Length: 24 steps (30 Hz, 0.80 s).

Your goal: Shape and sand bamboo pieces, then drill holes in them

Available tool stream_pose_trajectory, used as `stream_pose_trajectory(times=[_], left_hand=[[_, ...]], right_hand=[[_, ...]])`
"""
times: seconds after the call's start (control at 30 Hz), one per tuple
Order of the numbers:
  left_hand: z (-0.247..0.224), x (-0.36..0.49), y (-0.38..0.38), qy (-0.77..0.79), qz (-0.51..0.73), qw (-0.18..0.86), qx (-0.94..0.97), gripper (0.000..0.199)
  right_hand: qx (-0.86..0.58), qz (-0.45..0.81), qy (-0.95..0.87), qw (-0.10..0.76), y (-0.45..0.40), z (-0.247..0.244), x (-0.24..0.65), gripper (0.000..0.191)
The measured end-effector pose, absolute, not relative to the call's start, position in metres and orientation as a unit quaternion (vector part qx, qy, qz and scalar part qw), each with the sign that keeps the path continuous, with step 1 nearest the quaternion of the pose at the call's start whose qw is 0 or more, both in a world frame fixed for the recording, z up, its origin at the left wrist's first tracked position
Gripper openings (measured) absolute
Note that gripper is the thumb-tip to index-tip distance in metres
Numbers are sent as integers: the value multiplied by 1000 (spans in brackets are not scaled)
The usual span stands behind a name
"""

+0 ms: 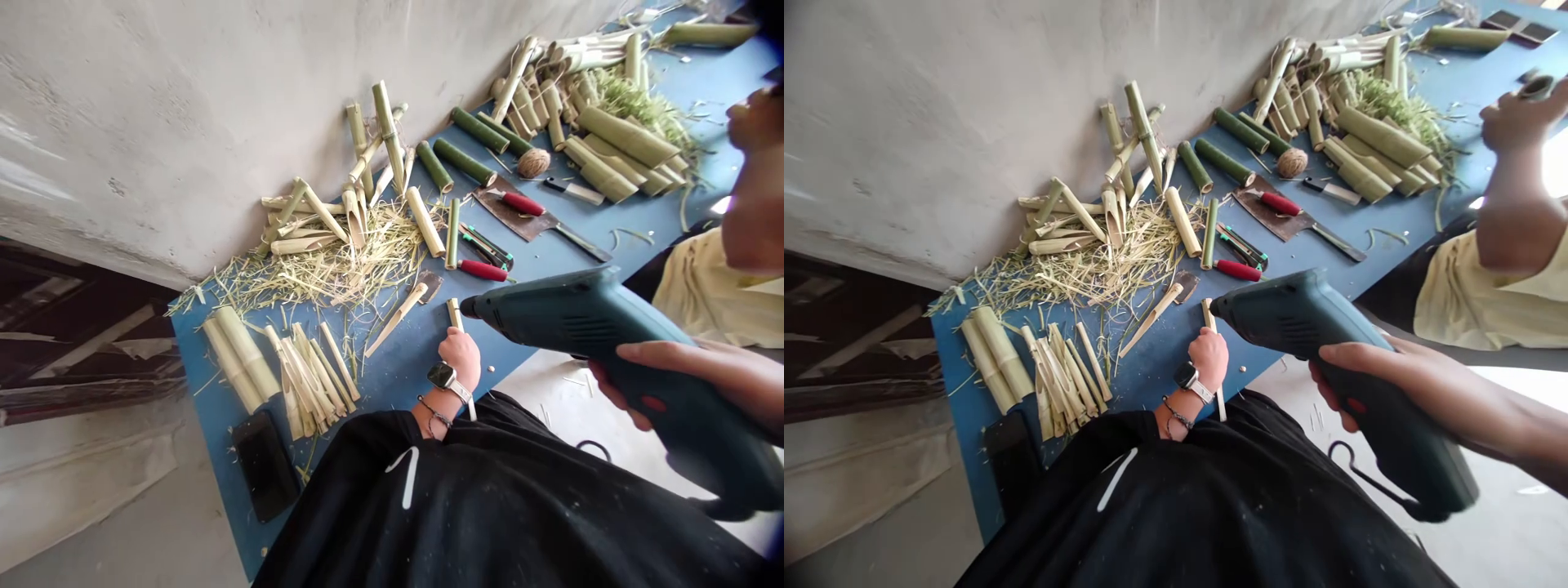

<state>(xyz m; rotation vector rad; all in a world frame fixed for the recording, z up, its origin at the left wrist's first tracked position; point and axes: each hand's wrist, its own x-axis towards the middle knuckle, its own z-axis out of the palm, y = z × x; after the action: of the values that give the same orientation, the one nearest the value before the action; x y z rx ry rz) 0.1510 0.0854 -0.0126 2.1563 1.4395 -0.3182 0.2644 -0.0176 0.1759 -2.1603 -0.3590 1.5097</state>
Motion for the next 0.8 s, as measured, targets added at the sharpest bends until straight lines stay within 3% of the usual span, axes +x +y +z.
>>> stream_pose_trajectory(times=[0.1, 0.8], left_hand=[[-14, 150, 84, 530, -108, 258, 800, 28], [-12, 136, 83, 483, -47, 255, 836, 30]], right_hand=[[-732, 621, -114, 258, -20, 174, 269, 45], [-722, 631, -150, 243, -14, 183, 268, 46]])
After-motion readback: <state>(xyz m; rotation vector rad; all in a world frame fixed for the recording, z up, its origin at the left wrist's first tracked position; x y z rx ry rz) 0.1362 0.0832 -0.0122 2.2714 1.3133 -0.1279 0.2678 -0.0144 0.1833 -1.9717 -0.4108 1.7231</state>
